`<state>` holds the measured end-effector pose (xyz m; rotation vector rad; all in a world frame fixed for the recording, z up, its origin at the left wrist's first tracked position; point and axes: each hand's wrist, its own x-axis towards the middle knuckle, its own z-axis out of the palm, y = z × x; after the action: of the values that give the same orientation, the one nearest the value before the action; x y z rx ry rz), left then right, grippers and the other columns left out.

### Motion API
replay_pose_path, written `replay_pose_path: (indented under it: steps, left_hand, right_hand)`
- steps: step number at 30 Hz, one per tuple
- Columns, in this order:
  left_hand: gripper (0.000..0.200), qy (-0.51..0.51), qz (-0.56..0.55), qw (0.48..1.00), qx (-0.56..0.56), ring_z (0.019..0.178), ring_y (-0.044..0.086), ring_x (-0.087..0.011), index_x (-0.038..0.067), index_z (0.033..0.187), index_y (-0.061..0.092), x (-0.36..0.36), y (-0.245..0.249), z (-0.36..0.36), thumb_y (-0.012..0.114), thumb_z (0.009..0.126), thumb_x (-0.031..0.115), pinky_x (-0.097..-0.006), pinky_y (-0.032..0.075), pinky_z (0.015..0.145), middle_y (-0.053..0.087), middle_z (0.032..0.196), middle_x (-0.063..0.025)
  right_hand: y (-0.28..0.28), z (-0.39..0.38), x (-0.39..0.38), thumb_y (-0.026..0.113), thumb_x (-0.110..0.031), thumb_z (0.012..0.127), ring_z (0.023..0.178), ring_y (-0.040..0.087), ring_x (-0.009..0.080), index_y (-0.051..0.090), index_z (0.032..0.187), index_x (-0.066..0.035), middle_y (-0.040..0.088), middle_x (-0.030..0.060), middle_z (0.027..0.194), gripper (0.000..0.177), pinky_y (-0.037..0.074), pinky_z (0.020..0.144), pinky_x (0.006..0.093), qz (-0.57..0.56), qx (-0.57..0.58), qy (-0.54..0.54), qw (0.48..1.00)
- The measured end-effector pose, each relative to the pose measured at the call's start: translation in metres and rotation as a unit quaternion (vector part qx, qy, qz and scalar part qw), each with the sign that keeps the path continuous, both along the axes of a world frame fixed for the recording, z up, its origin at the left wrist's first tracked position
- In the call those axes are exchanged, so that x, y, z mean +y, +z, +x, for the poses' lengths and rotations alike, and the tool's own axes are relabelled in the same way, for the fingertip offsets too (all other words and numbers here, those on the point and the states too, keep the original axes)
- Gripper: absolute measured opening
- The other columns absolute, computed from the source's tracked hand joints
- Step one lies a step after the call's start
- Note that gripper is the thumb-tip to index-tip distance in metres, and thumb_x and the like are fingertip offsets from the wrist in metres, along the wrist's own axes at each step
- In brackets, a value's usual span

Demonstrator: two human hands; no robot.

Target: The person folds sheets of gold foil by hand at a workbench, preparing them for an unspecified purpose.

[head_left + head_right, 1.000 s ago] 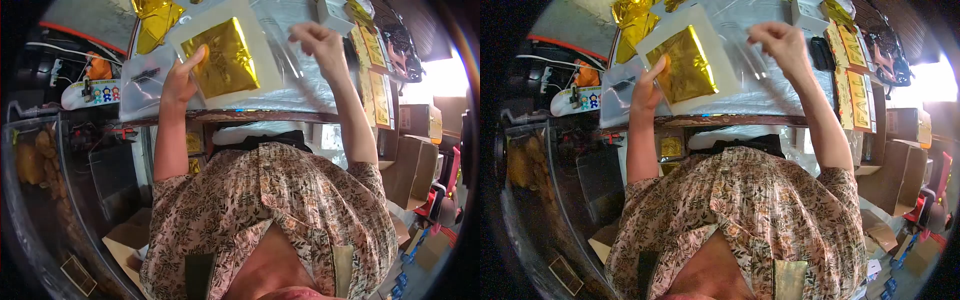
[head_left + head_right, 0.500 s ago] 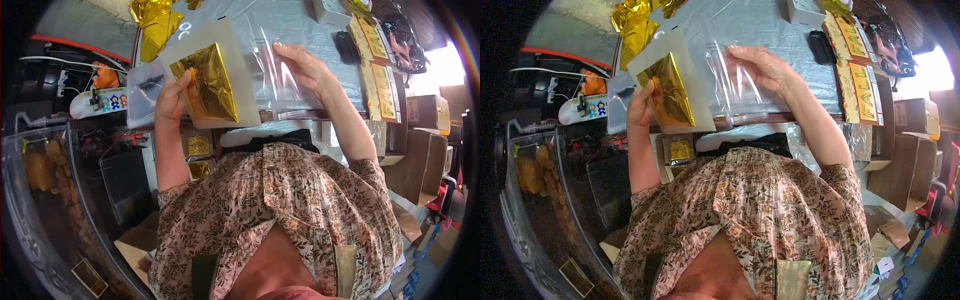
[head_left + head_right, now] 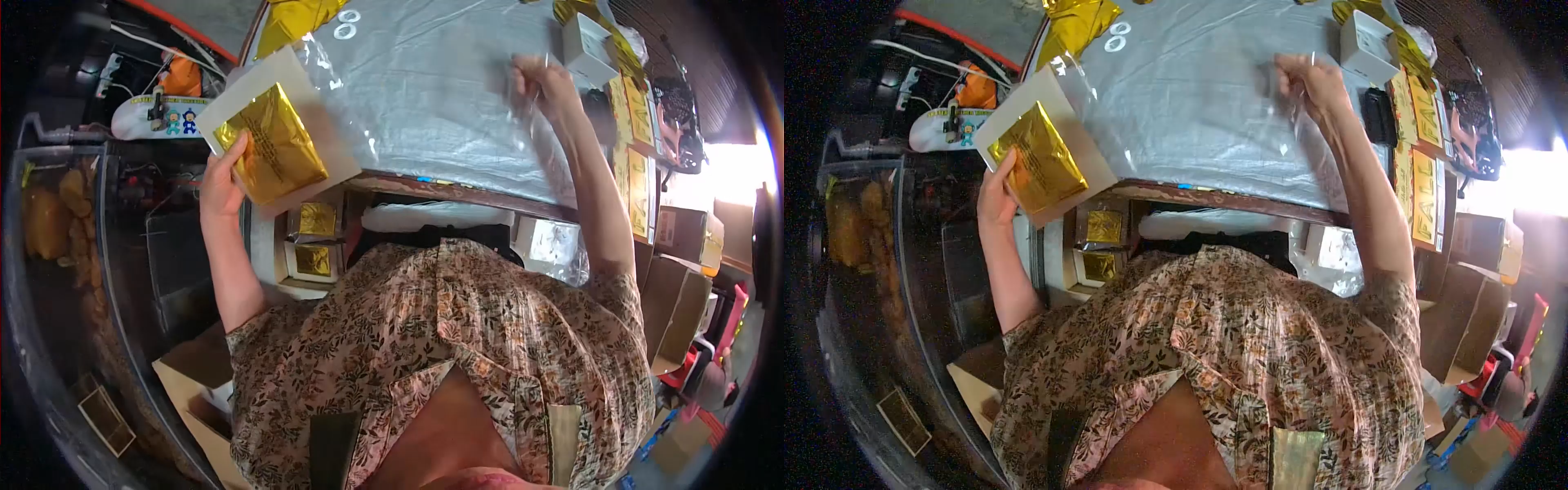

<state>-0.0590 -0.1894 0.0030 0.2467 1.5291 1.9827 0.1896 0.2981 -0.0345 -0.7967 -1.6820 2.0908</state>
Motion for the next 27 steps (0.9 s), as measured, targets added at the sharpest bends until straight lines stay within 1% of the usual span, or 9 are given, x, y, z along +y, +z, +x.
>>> replay_pose_path:
  steps: [2, 4, 9, 14, 17, 21, 23, 24, 27]
  left_hand:
    - [0.045, 0.016, 0.012, 1.000, -0.009, 0.126, 0.061, -0.0222, 0.002, 0.144, 0.053, -0.004, -0.010, 0.000, 0.065, 0.101, 0.009, -0.0396, 0.050, 0.106, 0.063, 0.136, -0.0095]
    - [0.046, 0.039, 0.091, 0.993, -0.067, 0.127, 0.060, -0.0232, 0.003, 0.146, 0.052, 0.004, -0.014, 0.014, 0.064, 0.102, 0.010, -0.0408, 0.049, 0.107, 0.062, 0.138, -0.0092]
    - [0.045, 0.016, 0.176, 0.980, -0.089, 0.129, 0.059, -0.0245, 0.004, 0.148, 0.049, 0.016, -0.015, 0.036, 0.058, 0.105, 0.013, -0.0427, 0.049, 0.109, 0.058, 0.145, -0.0092]
    - [0.034, -0.103, 0.409, 0.888, -0.185, 0.126, 0.062, -0.0275, 0.002, 0.138, 0.060, -0.009, -0.048, 0.021, 0.052, 0.108, 0.015, -0.0453, 0.048, 0.110, 0.067, 0.133, -0.0129]
    - [0.037, -0.050, 0.409, 0.906, -0.093, 0.131, 0.058, -0.0301, 0.000, 0.138, 0.059, -0.037, -0.039, 0.040, 0.046, 0.110, 0.021, -0.0476, 0.044, 0.115, 0.065, 0.137, -0.0155]
    - [0.050, -0.141, 0.562, 0.803, -0.140, 0.142, 0.048, -0.0328, -0.001, 0.154, 0.041, -0.060, -0.018, 0.050, 0.044, 0.110, 0.023, -0.0479, 0.035, 0.122, 0.048, 0.155, -0.0192]
    - [0.048, -0.062, 0.498, 0.854, -0.136, 0.140, 0.050, -0.0318, -0.001, 0.151, 0.045, -0.069, -0.016, 0.055, 0.045, 0.110, 0.023, -0.0473, 0.036, 0.121, 0.052, 0.152, -0.0176]
    - [0.044, 0.028, 0.401, 0.914, -0.061, 0.136, 0.053, -0.0296, -0.001, 0.147, 0.050, -0.070, -0.019, 0.058, 0.048, 0.110, 0.022, -0.0462, 0.039, 0.118, 0.058, 0.147, -0.0162]
    - [0.042, 0.124, 0.300, 0.944, -0.068, 0.132, 0.055, -0.0282, 0.003, 0.144, 0.055, -0.068, -0.046, 0.052, 0.050, 0.109, 0.026, -0.0466, 0.041, 0.114, 0.060, 0.142, -0.0121]
  right_hand:
    - [0.004, -0.040, 0.010, 0.071, -0.012, 0.097, 0.062, 0.060, 0.0138, 0.069, 0.095, 0.000, 0.066, 0.0046, 0.078, 0.013, 0.053, 0.062, 0.0246, -0.008, 0.016, 0.062, 0.998]
    - [-0.009, -0.090, 0.017, 0.069, -0.006, 0.094, 0.063, 0.062, 0.0161, 0.065, 0.081, 0.000, 0.064, 0.0065, 0.074, 0.016, 0.050, 0.055, 0.0284, -0.147, 0.101, -0.059, 0.982]
    - [-0.041, -0.190, 0.029, 0.070, -0.010, 0.097, 0.066, 0.065, 0.0163, 0.065, 0.088, -0.001, 0.065, 0.0066, 0.075, 0.014, 0.054, 0.054, 0.0273, -0.250, 0.199, -0.042, 0.946]
    - [-0.091, -0.265, 0.021, 0.071, -0.011, 0.098, 0.066, 0.066, 0.0165, 0.065, 0.091, -0.002, 0.066, 0.0067, 0.076, 0.012, 0.057, 0.055, 0.0276, -0.378, 0.169, 0.001, 0.910]
    - [-0.102, -0.291, -0.030, 0.070, -0.013, 0.098, 0.066, 0.066, 0.0171, 0.066, 0.091, -0.003, 0.067, 0.0066, 0.077, 0.013, 0.060, 0.058, 0.0285, -0.425, 0.190, 0.043, 0.884]
    - [-0.021, -0.255, -0.148, 0.072, -0.015, 0.098, 0.064, 0.064, 0.0132, 0.066, 0.086, -0.004, 0.066, 0.0045, 0.074, 0.018, 0.052, 0.055, 0.0259, -0.382, 0.193, 0.114, 0.897]
    - [-0.022, -0.268, -0.184, 0.074, -0.011, 0.095, 0.059, 0.063, 0.0136, 0.065, 0.085, -0.003, 0.066, 0.0058, 0.071, 0.016, 0.050, 0.048, 0.0278, -0.373, 0.167, 0.149, 0.901]
    - [-0.017, -0.265, -0.207, 0.076, -0.009, 0.093, 0.056, 0.061, 0.0139, 0.065, 0.085, -0.002, 0.066, 0.0066, 0.070, 0.015, 0.049, 0.047, 0.0276, -0.286, 0.104, 0.102, 0.947]
    - [-0.028, -0.271, -0.230, 0.078, -0.004, 0.088, 0.053, 0.059, 0.0147, 0.065, 0.085, 0.000, 0.066, 0.0084, 0.071, 0.014, 0.048, 0.046, 0.0277, -0.064, 0.004, 0.023, 0.998]
